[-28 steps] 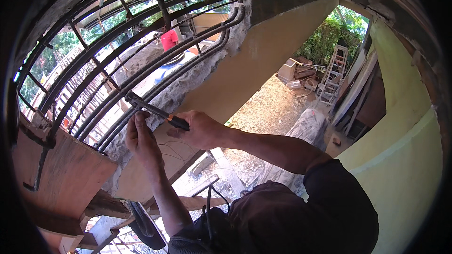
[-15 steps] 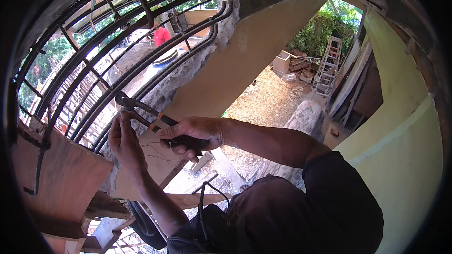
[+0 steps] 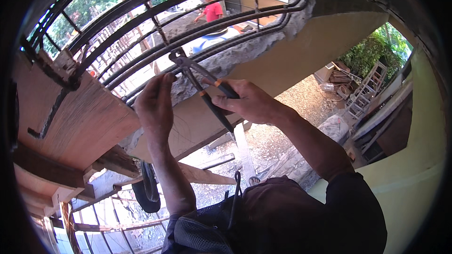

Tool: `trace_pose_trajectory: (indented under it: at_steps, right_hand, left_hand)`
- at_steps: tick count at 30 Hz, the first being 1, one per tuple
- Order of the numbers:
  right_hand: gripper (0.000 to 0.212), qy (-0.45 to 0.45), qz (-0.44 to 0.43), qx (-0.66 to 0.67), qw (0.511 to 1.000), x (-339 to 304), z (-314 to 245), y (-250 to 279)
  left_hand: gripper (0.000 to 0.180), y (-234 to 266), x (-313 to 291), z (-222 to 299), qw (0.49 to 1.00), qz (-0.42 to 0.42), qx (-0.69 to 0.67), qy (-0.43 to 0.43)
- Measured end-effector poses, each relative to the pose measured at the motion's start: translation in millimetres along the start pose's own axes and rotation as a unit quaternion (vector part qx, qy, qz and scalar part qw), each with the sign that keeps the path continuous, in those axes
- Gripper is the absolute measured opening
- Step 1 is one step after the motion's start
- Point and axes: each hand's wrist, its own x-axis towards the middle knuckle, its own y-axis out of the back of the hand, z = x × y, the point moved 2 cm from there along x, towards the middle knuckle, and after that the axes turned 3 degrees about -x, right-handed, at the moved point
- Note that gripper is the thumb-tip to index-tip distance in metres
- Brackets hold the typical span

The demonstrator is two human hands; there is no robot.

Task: The person twists wire around rebar junctions with a pair of pliers.

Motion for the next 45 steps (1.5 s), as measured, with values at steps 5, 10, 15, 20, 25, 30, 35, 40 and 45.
trace_pose_trajectory:
  at_steps: [5,10,15,20,25,30,35,40,45]
  right_hand:
    - [0.058,0.004,-0.007,0.03,1.0,-4.9,-11.6,-5.3]
    - [0.048,-0.004,0.018,-0.009,1.0,-6.9,-16.1,-8.6]
    - [0.032,-0.037,0.013,-0.003,0.999,-8.1,-13.4,-10.2]
    - [0.032,-0.076,-0.066,0.124,0.987,3.6,-8.5,-14.8]
    - [0.04,-0.067,-0.061,0.157,0.983,4.5,4.7,-21.8]
    - [0.037,-0.087,-0.046,0.179,0.979,10.7,14.0,-34.6]
    - [0.033,-0.155,-0.224,0.373,0.887,0.2,-0.8,-19.2]
    - [0.027,-0.043,-0.126,0.108,0.985,-5.7,-9.1,6.3]
    - [0.05,-0.028,-0.046,0.056,0.997,-8.9,-18.3,9.9]
  left_hand:
    - [0.02,-4.5,-7.7,-1.4,0.999,0.007,-0.015,0.048]
    - [0.026,-8.8,-10.5,-1.3,0.996,-0.01,-0.051,0.074]
    - [0.026,-14.0,-9.7,-0.6,0.994,-0.004,-0.092,0.059]
    - [0.023,-9.8,-11.8,-0.9,0.99,0.009,-0.114,0.081]
    - [0.024,-18.0,-12.0,0.8,0.987,0.003,-0.137,0.087]
    - [0.022,-21.6,-15.2,2.0,0.995,0.021,-0.082,0.059]
    - [0.023,-17.7,-2.6,4.4,0.996,0.033,-0.079,0.005]
    - [0.024,-5.6,2.1,28.4,0.996,0.064,0.056,0.014]
    - [0.021,-5.1,-3.1,13.5,0.996,0.057,0.044,0.049]
